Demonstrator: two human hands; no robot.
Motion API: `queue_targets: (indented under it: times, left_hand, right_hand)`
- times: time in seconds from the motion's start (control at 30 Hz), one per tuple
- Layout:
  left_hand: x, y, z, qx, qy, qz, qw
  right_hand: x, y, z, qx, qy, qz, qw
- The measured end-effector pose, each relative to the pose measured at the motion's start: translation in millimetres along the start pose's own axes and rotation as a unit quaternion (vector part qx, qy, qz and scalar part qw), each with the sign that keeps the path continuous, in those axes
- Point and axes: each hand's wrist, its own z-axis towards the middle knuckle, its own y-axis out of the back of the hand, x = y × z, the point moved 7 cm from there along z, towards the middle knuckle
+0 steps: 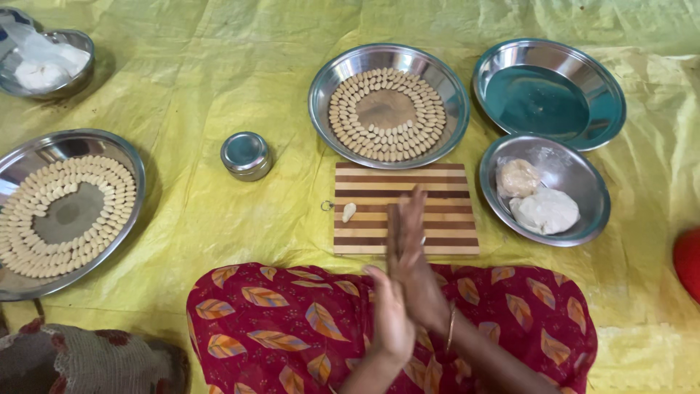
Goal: The person rolls small pieces of dough between their palms and presses them on a grooved wooden board to create ridged shapes, then places them into a metal tray. The process is repeated continuously with dough from a nearby bowl.
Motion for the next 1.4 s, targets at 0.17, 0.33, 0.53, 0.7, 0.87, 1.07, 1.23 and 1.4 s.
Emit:
queue_targets:
  times: [0.17, 0.33, 0.53, 0.7, 0.87, 1.07, 1.23, 1.4]
  left_hand:
    - [-49, -34, -8, 0.036, -0.29, 0.156, 0.944]
    - [-47, -44, 0, 0.045, -0.152, 0.092, 0.983]
    - [-83, -57, 8, -0.002, -0.245, 0.114, 0.963]
    - [-74, -73, 7, 0.009, -0.185, 0.172, 0.967]
    - [-68, -75, 5, 0.02, -0.145, 0.124, 0.981]
    - [-64, -78, 12, 0.015, -0.121, 0.159, 0.98]
    - [-85, -72, 21, 0.011, -0.136, 0.098, 0.986]
    - [-84, -72, 23, 0.013, -0.116, 0.089, 0.989]
  right_hand:
    - [34, 12, -7, 0.017, 0.064, 0.108, 0.992]
    - [24, 19, -3, 0.043, 0.016, 0.109, 0.993]
    - [27, 24, -19, 0.033, 0.064, 0.074, 0.995]
    - [0, 21, -26, 0.058, -0.028, 0.113, 0.992]
    - [-11, 25, -27, 0.051, 0.044, 0.13, 0.989]
    - [-36, 24, -28, 0.091, -0.154, 0.207, 0.962]
    - [16, 22, -4, 0.08, 0.069, 0.027, 0.994]
    - [33, 28, -1, 0.058, 0.098, 0.306, 0.945]
